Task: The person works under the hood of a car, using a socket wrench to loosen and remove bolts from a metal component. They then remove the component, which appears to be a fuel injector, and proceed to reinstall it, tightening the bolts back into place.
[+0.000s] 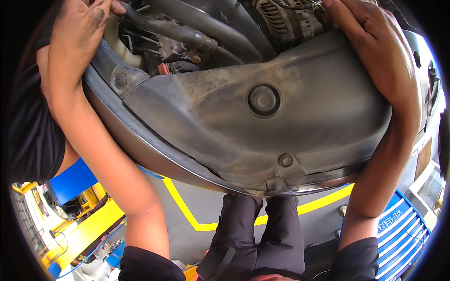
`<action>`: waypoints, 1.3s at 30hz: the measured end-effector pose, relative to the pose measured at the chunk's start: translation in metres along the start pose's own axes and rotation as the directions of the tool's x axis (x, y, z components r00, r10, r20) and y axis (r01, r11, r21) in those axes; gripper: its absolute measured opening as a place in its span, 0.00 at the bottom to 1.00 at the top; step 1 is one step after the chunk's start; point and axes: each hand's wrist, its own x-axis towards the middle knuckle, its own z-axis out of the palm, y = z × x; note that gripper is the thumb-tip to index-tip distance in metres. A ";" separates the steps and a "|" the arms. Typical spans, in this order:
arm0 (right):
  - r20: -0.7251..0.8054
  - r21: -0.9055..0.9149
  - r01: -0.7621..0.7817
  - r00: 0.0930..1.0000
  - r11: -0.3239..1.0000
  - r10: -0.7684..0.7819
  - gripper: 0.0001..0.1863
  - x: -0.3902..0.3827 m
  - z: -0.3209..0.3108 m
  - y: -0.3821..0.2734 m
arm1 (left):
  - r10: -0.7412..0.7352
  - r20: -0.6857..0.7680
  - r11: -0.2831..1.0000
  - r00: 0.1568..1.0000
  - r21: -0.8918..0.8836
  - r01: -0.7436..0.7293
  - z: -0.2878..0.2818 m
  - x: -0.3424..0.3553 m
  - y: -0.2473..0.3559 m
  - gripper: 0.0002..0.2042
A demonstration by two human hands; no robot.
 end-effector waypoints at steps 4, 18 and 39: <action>-0.012 -0.025 0.012 1.000 1.000 -0.012 0.20 -0.006 0.005 0.002 | -0.009 0.107 0.997 0.994 -0.076 0.017 0.012 0.000 -0.006 0.08; -0.133 -0.126 0.079 0.987 0.989 -0.096 0.17 -0.022 -0.002 -0.011 | -0.222 0.277 0.937 0.935 -0.205 0.283 0.007 -0.002 -0.034 0.17; 0.019 -0.027 0.020 1.000 0.999 -0.020 0.16 -0.007 -0.009 -0.023 | -0.418 0.186 0.890 0.889 -0.116 0.442 0.012 0.002 0.000 0.12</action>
